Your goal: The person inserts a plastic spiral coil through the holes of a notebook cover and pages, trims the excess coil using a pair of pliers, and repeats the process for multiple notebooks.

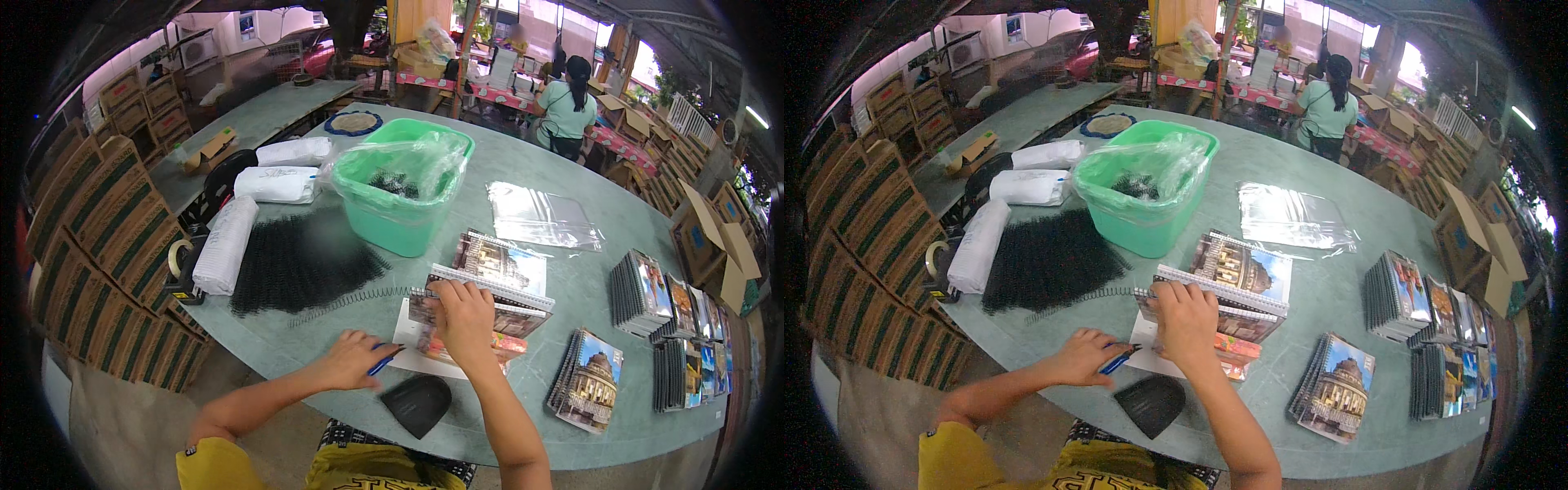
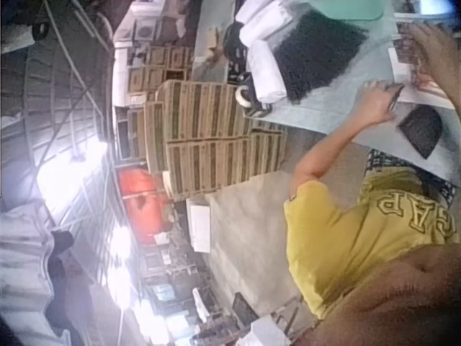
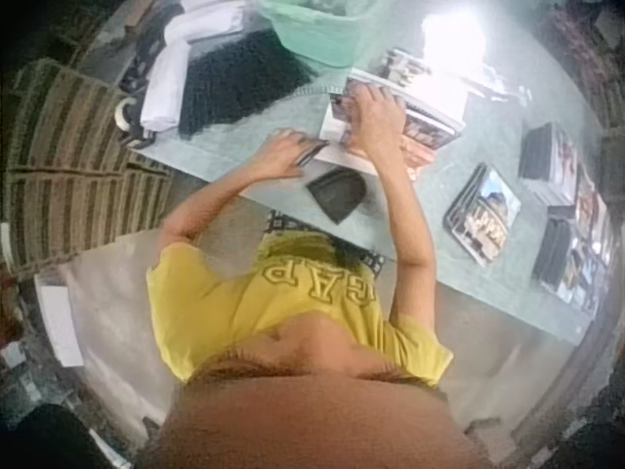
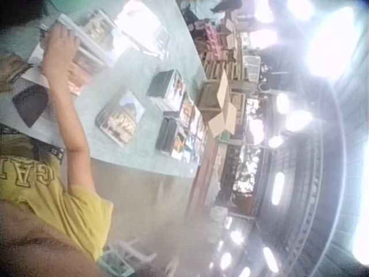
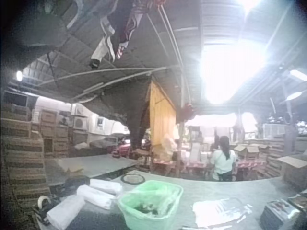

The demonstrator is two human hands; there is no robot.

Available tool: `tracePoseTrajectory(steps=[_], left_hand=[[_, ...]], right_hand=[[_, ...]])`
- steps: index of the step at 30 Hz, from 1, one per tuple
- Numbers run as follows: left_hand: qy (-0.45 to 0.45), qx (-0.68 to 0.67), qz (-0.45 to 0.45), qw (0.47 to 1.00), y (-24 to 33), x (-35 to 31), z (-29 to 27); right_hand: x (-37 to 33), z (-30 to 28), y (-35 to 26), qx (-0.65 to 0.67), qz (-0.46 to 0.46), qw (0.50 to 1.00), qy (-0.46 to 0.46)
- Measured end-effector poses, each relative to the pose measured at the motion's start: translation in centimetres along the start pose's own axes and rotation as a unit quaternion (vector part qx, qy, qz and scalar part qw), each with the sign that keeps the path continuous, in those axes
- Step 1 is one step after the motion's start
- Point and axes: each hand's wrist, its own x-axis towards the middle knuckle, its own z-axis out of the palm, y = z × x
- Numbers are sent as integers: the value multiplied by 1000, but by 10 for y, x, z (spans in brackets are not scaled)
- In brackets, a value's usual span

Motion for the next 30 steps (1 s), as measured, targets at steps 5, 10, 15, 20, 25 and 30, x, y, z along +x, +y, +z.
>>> tracePoseTrajectory(steps=[5,10,15,20,25,30], left_hand=[[-59,17,-52,997,-10,-19,18],[91,20,-144,985,-23,-29,61],[112,-180,-189,959,13,-2,-62],[138,28,-107,984,28,16,-100],[74,132,-143,978,39,26,-115],[44,121,-139,982,37,42,-124]], right_hand=[[3,3,-2,-21,1,1000,5],[2,8,-5,14,28,999,41],[1,8,-1,50,41,996,63],[-1,8,-2,64,52,994,66],[-1,10,-2,52,52,994,83],[-4,14,-1,28,46,994,93]])
